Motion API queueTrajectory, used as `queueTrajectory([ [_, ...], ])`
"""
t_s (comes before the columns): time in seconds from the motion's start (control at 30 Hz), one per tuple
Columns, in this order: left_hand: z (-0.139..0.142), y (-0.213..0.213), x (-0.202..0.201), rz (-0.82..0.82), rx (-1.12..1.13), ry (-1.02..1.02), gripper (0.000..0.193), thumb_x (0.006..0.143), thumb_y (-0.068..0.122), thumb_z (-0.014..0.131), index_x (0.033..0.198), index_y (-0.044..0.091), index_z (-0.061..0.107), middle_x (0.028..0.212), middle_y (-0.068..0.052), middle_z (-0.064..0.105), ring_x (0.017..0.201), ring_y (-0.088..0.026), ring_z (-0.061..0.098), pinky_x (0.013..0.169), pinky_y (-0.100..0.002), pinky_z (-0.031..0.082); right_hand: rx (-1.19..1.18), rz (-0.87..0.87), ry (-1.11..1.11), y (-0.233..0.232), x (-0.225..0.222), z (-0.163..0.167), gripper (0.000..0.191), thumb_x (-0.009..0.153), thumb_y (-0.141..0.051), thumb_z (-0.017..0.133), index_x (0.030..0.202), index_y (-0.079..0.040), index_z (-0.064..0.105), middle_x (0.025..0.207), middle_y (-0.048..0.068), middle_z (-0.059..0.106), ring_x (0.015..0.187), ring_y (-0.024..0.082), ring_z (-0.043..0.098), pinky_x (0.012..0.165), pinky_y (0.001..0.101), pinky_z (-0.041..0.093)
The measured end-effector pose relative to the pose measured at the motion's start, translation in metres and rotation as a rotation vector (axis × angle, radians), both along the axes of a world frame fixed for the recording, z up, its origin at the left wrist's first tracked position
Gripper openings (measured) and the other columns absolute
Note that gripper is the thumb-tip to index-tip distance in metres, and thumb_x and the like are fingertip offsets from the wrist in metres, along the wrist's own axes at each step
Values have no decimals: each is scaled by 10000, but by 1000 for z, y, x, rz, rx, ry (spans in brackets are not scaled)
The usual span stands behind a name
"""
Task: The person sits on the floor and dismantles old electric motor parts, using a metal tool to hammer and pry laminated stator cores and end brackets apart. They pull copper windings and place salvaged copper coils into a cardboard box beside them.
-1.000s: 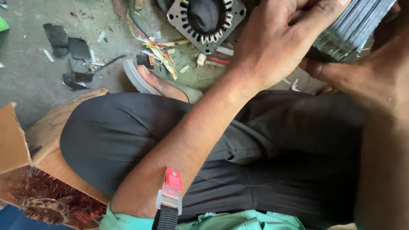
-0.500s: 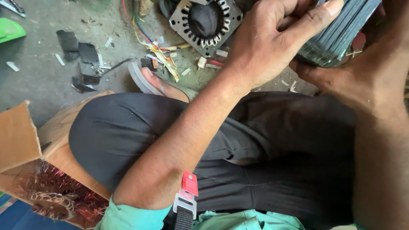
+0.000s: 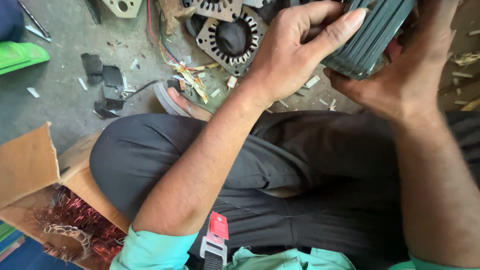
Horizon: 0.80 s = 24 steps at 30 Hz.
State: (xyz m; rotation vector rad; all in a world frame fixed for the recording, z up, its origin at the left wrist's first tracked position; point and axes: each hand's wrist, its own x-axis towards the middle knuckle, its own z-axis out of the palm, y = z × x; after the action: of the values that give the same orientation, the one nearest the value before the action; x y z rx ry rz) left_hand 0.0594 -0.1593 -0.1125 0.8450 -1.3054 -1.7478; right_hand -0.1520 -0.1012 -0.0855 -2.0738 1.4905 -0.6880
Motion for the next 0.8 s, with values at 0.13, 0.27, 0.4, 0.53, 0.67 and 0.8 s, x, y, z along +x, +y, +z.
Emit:
queueTrajectory([
  [0.13, 1, 6, 7, -25, -175, 64, 399, 1161, 403, 599, 1189, 19, 701, 1062, -17, 770, 1007, -47, 692, 929, -266, 584, -102, -7, -39, 6, 5, 0, 896, 887, -72, 878, 1490, -97, 216, 1368, 102, 475, 1200, 190, 572, 1013, 299, 517],
  [0.27, -7, 14, -2, -15, -78, -34, 411, 1111, 397, 620, 1263, 21, 690, 1152, -71, 797, 1082, -114, 726, 998, -288, 581, -37, -80, 75, 10, 10, -2, 981, 835, -98, 925, 1512, -57, 216, 1337, 160, 534, 1158, 282, 615, 978, 371, 543],
  [0.4, -11, 31, -17, 75, -76, -283, 446, 1036, 399, 651, 1270, 20, 663, 1159, -95, 777, 1099, -173, 748, 980, -317, 577, -75, -104, 151, 10, 17, 3, 1014, 816, -88, 941, 1523, -65, 214, 1365, 201, 556, 1178, 365, 638, 970, 413, 562],
  [0.53, -15, 39, -21, 88, -22, -168, 430, 1047, 369, 623, 1278, 8, 661, 1167, -89, 779, 1092, -157, 743, 995, -312, 580, -30, -122, 129, 9, 24, 19, 971, 803, -48, 892, 1554, -96, 278, 1372, 193, 556, 1200, 394, 625, 948, 440, 553],
  [0.67, -17, 47, -19, 88, 55, 50, 429, 1055, 316, 662, 1314, -25, 635, 1214, -106, 735, 1125, -158, 670, 1032, -330, 546, -134, -24, 136, 11, 27, 40, 943, 794, 7, 891, 1545, -114, 334, 1490, 210, 478, 1314, 436, 560, 992, 481, 534],
  [0.8, -18, 54, -20, 60, 110, 98, 453, 1066, 333, 664, 1348, -20, 625, 1207, -104, 718, 1156, -158, 646, 1054, -335, 532, -142, 15, 222, 13, 25, 53, 972, 805, -14, 894, 1581, -133, 322, 1597, 193, 386, 1386, 428, 514, 1098, 470, 516],
])
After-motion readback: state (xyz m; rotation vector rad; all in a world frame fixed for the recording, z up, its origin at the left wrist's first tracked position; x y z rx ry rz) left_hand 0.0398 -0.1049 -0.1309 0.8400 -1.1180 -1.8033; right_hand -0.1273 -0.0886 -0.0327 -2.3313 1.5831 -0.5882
